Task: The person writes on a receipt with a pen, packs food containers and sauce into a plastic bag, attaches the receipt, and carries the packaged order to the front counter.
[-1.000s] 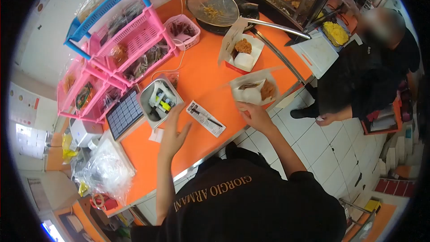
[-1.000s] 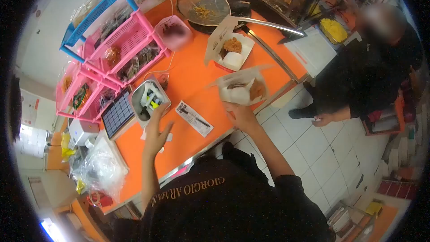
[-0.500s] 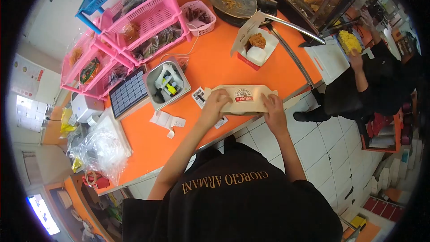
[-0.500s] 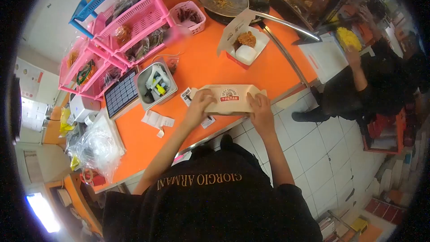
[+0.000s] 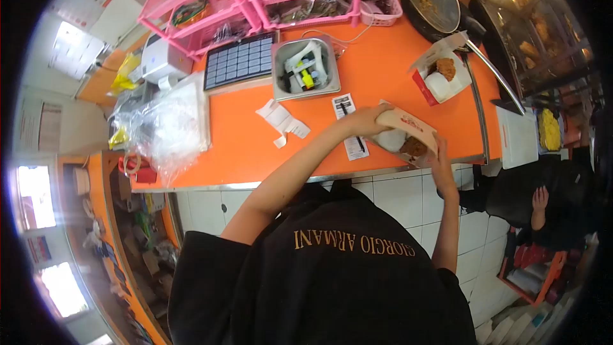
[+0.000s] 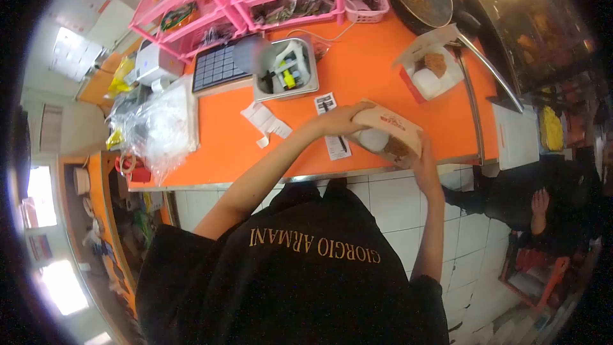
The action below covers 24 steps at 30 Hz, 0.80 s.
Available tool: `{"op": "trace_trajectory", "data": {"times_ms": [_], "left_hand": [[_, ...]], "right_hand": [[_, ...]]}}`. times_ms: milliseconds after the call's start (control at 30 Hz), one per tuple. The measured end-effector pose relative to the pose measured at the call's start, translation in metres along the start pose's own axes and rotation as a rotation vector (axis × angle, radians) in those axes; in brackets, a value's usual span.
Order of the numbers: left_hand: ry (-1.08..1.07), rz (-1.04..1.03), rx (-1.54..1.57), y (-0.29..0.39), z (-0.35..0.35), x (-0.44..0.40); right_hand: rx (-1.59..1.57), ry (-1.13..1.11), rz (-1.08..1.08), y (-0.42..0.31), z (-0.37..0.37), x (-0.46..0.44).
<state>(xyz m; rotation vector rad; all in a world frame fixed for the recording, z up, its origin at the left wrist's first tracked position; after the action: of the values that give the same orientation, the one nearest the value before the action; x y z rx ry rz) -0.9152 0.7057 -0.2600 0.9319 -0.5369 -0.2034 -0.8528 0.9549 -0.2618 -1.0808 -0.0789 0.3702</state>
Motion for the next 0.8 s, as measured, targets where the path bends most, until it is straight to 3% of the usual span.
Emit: {"op": "trace_trajectory", "data": {"times_ms": [67, 100, 133, 167, 200, 267, 300, 400, 467, 533, 600, 633, 700, 733, 800], "left_hand": [[-0.144, 0.037, 0.033, 0.006, 0.010, -0.013], [-0.132, 0.035, 0.049, 0.007, 0.013, -0.022], [-0.255, -0.020, 0.110, 0.010, 0.015, -0.029], [-0.378, -0.077, 0.168, 0.012, 0.014, -0.031], [-0.366, -0.078, 0.180, 0.010, 0.013, -0.031], [-0.278, 0.064, -0.024, 0.021, 0.015, -0.014], [-0.272, 0.067, -0.017, 0.017, 0.008, -0.013], [-0.219, 0.203, 0.030, -0.013, -0.024, -0.016], [0.022, -0.035, -0.094, -0.032, -0.039, -0.012], [0.053, -0.098, -0.128, -0.045, -0.045, -0.009], [0.316, -0.310, -0.505, -0.040, -0.040, -0.001], [0.315, -0.308, -0.504, -0.041, -0.034, 0.001], [0.258, -0.681, -0.789, -0.038, -0.023, 0.000], [0.261, -0.683, -0.788, -0.039, -0.020, -0.006], [0.045, -0.875, -0.725, -0.042, -0.020, -0.012]], "right_hand": [[-0.083, -0.038, -0.140, -0.011, 0.012, -0.008], [-0.060, -0.069, -0.150, -0.011, 0.016, -0.009], [-0.048, -0.083, -0.145, -0.014, 0.019, -0.011], [-0.064, -0.117, -0.257, -0.018, 0.020, -0.012], [-0.080, -0.150, -0.371, -0.019, 0.020, -0.012], [-0.031, -0.166, -0.255, -0.002, 0.013, -0.006], [0.009, -0.168, -0.143, 0.004, 0.011, -0.003], [-0.038, -0.145, -0.118, -0.009, -0.009, 0.003], [0.083, -0.104, -0.063, 0.003, -0.031, 0.014], [0.204, -0.063, -0.006, 0.010, -0.044, 0.020], [0.322, -0.005, 0.049, 0.011, -0.048, 0.023], [0.321, -0.007, 0.048, 0.008, -0.046, 0.023], [0.881, -0.072, 0.158, -0.003, -0.041, 0.020], [0.884, -0.072, 0.159, -0.001, -0.038, 0.018], [0.864, -0.236, 0.391, 0.006, -0.034, 0.016]]}}
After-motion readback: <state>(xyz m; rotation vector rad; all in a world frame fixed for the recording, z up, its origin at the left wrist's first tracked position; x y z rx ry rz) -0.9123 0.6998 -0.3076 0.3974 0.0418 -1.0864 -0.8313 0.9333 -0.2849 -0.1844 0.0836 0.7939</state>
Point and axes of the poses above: each hand's wrist, its own x-axis away from the middle knuckle, its own z-axis out of the back of the hand, y = z × x, the point moved 2 cm from there along -x, towards the middle knuckle, and after that the axes turned 11 degrees about z, right-handed, at the moved point
